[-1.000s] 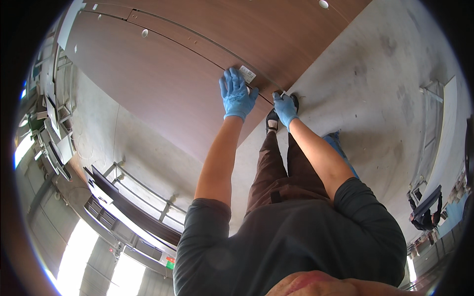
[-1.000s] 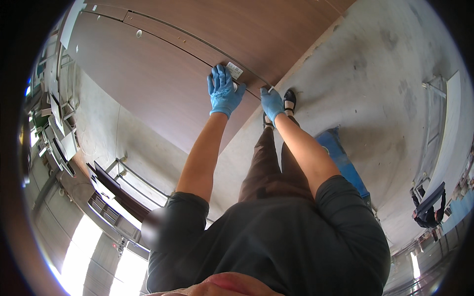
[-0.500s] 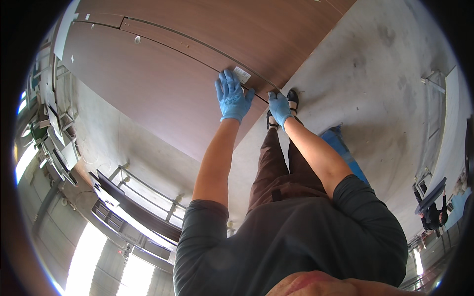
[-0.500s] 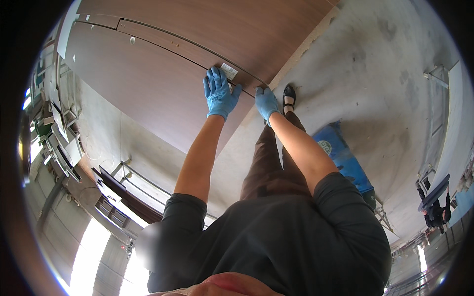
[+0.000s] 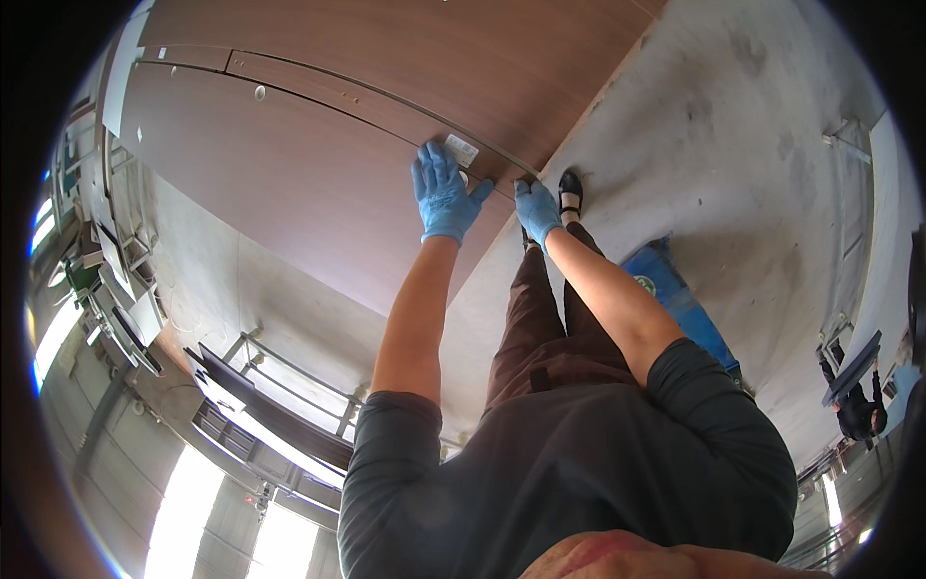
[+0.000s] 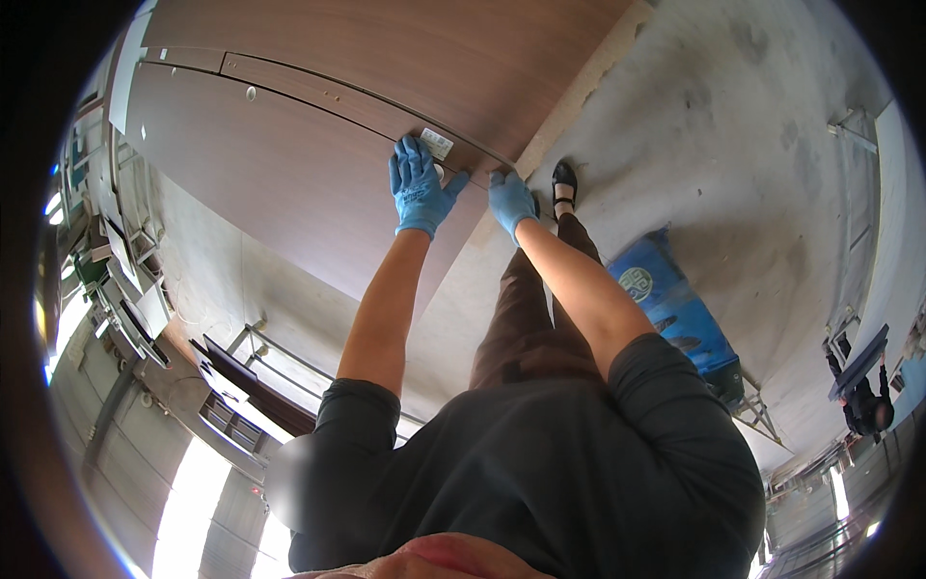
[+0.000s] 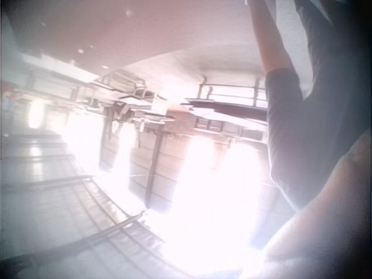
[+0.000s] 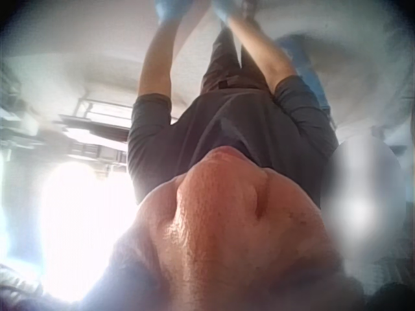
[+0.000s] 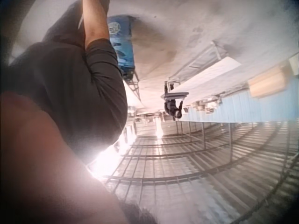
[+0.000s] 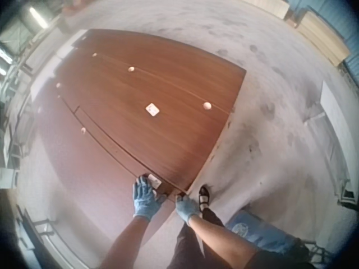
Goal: The person assembles flat-pack furniture by handling brown and white panels, wiping them with a cloth, and positioning them on a workbench. They also move and stack panels while another person works nearby.
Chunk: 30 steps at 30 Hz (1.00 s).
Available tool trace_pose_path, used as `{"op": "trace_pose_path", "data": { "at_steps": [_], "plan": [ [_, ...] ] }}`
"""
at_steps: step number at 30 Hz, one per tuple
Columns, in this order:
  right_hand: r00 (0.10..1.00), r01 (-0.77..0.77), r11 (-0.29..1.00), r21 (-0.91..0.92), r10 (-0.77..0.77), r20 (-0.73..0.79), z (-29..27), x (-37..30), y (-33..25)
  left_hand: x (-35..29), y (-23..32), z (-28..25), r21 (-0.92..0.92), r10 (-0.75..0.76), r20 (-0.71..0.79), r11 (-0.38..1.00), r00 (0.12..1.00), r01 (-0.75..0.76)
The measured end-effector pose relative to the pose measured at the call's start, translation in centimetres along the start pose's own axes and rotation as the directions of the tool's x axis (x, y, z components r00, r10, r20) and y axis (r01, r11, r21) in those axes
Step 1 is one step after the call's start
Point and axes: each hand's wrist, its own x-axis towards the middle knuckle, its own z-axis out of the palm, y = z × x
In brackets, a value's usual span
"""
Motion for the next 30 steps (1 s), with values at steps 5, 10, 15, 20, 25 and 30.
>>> {"op": "trace_pose_path", "data": {
  "at_steps": [5, 10, 15, 20, 25, 30],
  "plan": [
    [0.999, -0.048, 0.998, 0.046, 0.047, 0.016, -0.3, -1.1, -0.5, -0.1, 0.1, 0.3, 0.025, 0.006, -0.026, 1.000, 1.000, -0.005],
    [0.996, 0.048, 0.998, -0.036, -0.051, -0.072, 0.3, -0.6, -0.1, -0.2, 0.3, 0.2, -0.076, -0.022, -0.083, 0.997, 0.996, 0.016],
    [0.992, 0.104, 0.994, -0.045, -0.106, -0.062, 0.2, -0.2, 0.1, -0.2, 0.3, 0.3, -0.025, -0.041, -0.021, 0.999, 0.999, 0.041],
    [0.992, 0.117, 0.991, -0.062, -0.119, -0.034, -0.5, -0.2, -0.1, -0.4, 0.6, 0.2, -0.004, -0.041, -0.041, 0.999, 0.998, 0.041],
    [0.992, 0.123, 0.990, -0.074, -0.126, -0.030, 0.4, -0.6, 0.6, -0.3, 1.4, -1.4, -0.274, -0.075, -0.125, 0.961, 0.989, 0.038],
    [0.983, 0.177, 0.976, 0.129, -0.168, -0.074, 0.3, -1.3, -0.2, -0.2, 2.1, -1.9, -0.263, 0.013, -0.173, 0.963, 0.985, -0.059]
  ]
}}
